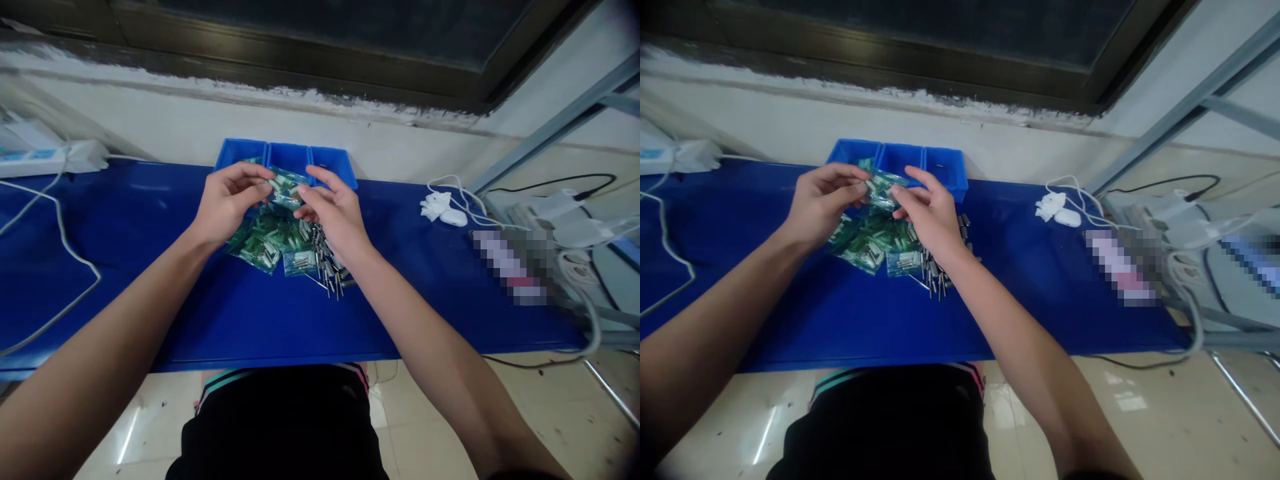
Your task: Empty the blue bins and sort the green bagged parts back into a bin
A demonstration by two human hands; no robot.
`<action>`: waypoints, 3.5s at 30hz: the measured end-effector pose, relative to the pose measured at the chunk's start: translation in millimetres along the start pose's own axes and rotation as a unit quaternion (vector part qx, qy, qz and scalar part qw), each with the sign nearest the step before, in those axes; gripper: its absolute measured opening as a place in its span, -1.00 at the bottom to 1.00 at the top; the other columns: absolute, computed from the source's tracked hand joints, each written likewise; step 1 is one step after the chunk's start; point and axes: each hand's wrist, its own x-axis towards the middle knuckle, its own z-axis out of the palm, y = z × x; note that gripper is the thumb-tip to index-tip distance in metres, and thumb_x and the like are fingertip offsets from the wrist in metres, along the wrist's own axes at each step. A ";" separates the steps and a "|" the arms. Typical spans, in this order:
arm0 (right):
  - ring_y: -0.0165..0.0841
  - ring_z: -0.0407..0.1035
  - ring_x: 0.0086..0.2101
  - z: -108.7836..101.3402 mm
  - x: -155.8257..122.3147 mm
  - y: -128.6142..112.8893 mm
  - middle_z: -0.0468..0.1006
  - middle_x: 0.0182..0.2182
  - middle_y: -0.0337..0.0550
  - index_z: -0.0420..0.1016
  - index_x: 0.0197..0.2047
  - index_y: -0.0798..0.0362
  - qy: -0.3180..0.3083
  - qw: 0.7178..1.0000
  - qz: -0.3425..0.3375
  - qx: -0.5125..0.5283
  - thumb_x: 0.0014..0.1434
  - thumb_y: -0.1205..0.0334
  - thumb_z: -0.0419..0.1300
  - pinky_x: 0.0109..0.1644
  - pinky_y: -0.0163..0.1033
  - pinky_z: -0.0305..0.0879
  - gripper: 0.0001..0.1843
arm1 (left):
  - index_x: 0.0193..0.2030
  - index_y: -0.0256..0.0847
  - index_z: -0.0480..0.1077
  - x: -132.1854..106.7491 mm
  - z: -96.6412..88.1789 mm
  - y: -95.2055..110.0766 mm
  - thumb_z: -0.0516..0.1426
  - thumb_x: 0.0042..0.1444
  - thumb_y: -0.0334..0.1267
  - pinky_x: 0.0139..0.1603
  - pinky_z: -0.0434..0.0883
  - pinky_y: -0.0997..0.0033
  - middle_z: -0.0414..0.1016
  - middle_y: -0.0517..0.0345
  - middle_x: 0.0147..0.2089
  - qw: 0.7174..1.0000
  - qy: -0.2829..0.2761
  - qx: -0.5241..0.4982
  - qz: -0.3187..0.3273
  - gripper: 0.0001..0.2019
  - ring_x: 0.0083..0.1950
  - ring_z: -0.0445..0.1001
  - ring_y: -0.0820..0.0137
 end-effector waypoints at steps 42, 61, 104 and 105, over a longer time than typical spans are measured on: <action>0.14 0.08 0.32 15.1 -27.6 3.1 0.44 0.32 0.02 0.48 0.32 -0.08 -0.238 0.831 -0.186 -0.467 0.40 -0.13 0.17 0.27 0.29 0.05 -0.46 | -0.01 0.04 0.60 15.5 -50.7 -60.2 0.43 -0.09 0.34 0.31 -0.16 -0.31 0.49 -0.02 0.05 0.941 0.110 0.320 0.004 -0.40 0.31 0.03 -0.27; -0.03 0.19 0.23 20.7 -28.5 5.6 0.53 0.17 -0.05 0.50 0.28 -0.11 -0.211 0.830 -0.216 -0.469 0.48 0.15 0.12 0.17 0.05 0.04 -0.64 | 0.50 -0.11 0.27 4.5 -33.8 -15.2 0.10 0.31 0.29 0.44 -0.05 -0.43 0.25 -0.10 0.54 0.885 0.006 0.462 -0.062 -0.24 0.56 -0.01 -0.20; -0.32 0.58 -0.29 -8.9 2.2 2.2 0.62 -0.32 -0.14 0.59 -0.18 0.05 -0.087 0.995 -0.033 -0.039 0.13 -0.21 0.43 -0.19 -0.17 0.59 -0.53 | -0.24 -0.20 0.55 -2.8 -1.8 11.7 0.34 0.16 0.05 -0.32 0.42 0.39 0.58 0.12 -0.31 0.988 -0.053 0.141 0.034 -0.68 -0.32 0.49 0.40; -0.33 0.57 -0.30 -8.9 1.6 1.1 0.62 -0.34 -0.15 0.59 -0.19 0.05 -0.090 0.994 -0.035 -0.046 0.13 -0.21 0.43 -0.20 -0.18 0.59 -0.53 | -0.23 -0.20 0.56 -3.4 -1.6 12.1 0.34 0.17 0.05 -0.31 0.42 0.39 0.59 0.12 -0.30 0.988 -0.055 0.140 0.035 -0.68 -0.32 0.49 0.39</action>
